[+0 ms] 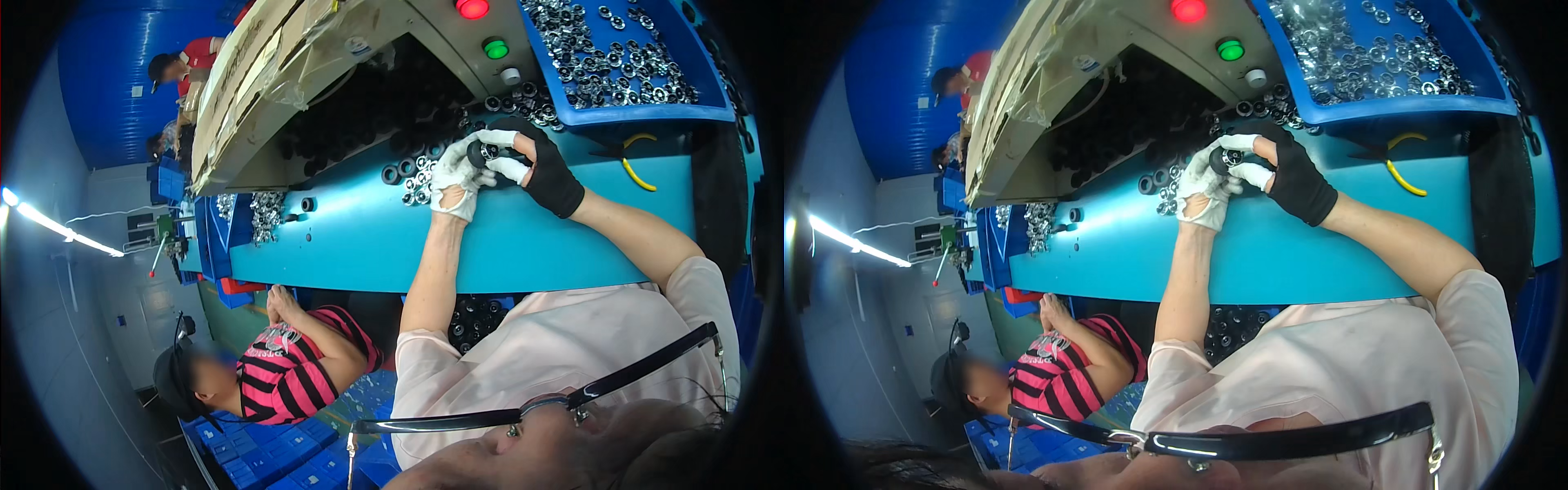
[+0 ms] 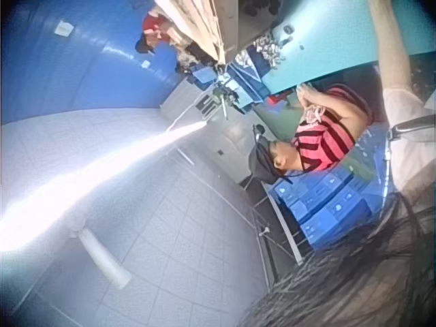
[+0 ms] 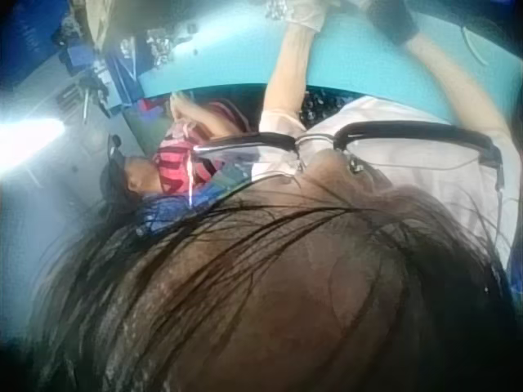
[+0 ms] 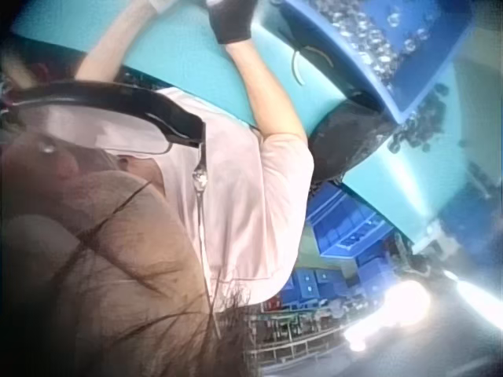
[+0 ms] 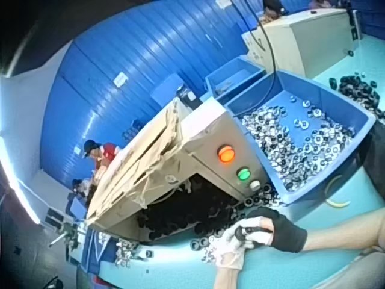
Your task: The worker is assembling small mechanical parts, combining metal bearings and plastic components at a factory workstation.
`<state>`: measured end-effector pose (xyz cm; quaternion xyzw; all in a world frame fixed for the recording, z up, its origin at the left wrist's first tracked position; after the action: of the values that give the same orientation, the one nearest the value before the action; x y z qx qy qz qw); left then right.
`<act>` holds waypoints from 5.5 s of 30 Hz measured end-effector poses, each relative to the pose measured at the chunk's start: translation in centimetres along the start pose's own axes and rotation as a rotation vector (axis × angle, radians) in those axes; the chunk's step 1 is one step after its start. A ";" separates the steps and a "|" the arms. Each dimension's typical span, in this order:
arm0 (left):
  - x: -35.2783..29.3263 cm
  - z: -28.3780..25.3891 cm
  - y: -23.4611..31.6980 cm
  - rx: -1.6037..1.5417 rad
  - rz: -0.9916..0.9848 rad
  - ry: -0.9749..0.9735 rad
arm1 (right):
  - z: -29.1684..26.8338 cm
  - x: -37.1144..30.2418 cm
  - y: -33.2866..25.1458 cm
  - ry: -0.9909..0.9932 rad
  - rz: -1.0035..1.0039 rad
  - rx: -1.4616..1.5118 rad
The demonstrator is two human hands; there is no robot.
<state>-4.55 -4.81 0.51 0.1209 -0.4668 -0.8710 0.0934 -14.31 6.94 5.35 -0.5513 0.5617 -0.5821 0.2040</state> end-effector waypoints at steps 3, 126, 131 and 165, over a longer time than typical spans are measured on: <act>0.2 0.8 -0.1 -0.173 0.044 -0.085 | -0.5 -0.2 1.2 0.009 0.020 -0.028; 20.7 -6.1 9.6 2.295 0.254 0.249 | -0.6 0.7 2.9 -0.101 0.000 -0.245; 18.0 -3.9 12.0 2.438 0.499 0.343 | -1.4 0.7 3.3 -0.103 0.210 -0.101; -2.0 1.5 0.5 0.343 -0.094 0.190 | 0.0 -0.4 2.1 -0.061 0.091 0.117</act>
<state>-3.09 -3.34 1.94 0.2382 -0.5914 -0.7668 0.0743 -14.95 6.66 3.36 -0.5298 0.5448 -0.5870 0.2792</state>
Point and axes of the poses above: each hand's wrist, its own x-axis towards the middle knuckle, its own z-axis out of the palm, y = z × x, the point moved 4 cm from there along x, towards the middle knuckle, and after that the axes turned 12 degrees about -y, right-handed, at the moved point
